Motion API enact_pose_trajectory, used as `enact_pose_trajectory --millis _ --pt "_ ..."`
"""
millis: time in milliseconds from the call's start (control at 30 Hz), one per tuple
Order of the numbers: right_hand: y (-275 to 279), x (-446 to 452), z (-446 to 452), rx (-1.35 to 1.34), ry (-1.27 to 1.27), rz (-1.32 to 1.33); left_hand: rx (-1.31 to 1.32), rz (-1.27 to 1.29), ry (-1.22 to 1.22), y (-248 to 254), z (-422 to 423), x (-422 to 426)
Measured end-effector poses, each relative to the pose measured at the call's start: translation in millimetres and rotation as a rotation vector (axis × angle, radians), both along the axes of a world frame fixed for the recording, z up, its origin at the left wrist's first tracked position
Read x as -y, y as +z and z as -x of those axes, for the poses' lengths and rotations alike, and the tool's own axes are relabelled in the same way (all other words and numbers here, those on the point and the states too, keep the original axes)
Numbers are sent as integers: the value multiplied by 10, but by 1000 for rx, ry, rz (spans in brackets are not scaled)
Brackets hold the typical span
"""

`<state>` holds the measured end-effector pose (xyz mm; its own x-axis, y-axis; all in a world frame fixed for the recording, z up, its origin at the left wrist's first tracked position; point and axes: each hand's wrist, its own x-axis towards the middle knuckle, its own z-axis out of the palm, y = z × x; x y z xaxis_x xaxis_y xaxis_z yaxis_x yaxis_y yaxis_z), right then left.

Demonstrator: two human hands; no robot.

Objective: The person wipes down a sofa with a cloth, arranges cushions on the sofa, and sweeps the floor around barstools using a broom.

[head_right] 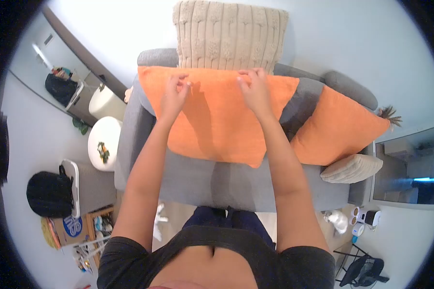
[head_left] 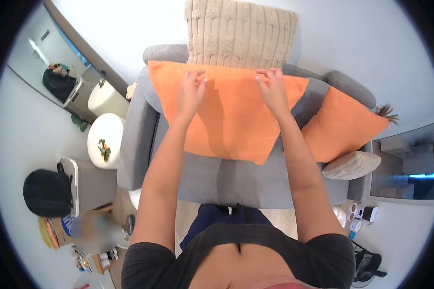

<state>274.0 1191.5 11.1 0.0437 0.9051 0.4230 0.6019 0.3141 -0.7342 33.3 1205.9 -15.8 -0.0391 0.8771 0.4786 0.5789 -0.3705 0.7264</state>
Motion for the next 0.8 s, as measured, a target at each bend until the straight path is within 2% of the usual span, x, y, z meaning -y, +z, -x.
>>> enact_pose_trajectory --millis 67,133,167,233,300,367,433,500,567,633,700,733,800 --pt "51 -129 26 57 -109 1 -18 -56 -27 179 151 -450" --pt "13 -179 42 412 -298 -39 -35 -104 -51 329 235 -946" --pt "-34 -159 77 411 -316 -34 25 -44 -7 399 240 -1197" --pt "-118 -40 112 717 -387 -10 87 19 11 518 221 -1671" --pt "-14 114 140 718 -377 -3 70 101 64 615 176 -2145" --pt "79 326 102 723 -373 12 196 156 45 626 132 -2606" --pt "93 600 17 636 -329 25 370 173 59 622 76 -2919" --pt "-6 966 -133 625 -389 82 627 363 39 644 4 -3083" --pt "-141 1353 -317 613 -425 133 671 397 -34 604 -96 -3184" --pt "-289 1726 -446 457 -473 253 710 428 -87 606 -156 -3094" --pt "-365 1948 -542 366 -540 281 898 321 -276 785 -205 -2809" --pt "-402 2037 -552 279 -593 300 890 324 -286 890 -268 -2717" --pt "-346 2063 -543 238 -632 268 1152 213 -402 1065 -370 -2545"
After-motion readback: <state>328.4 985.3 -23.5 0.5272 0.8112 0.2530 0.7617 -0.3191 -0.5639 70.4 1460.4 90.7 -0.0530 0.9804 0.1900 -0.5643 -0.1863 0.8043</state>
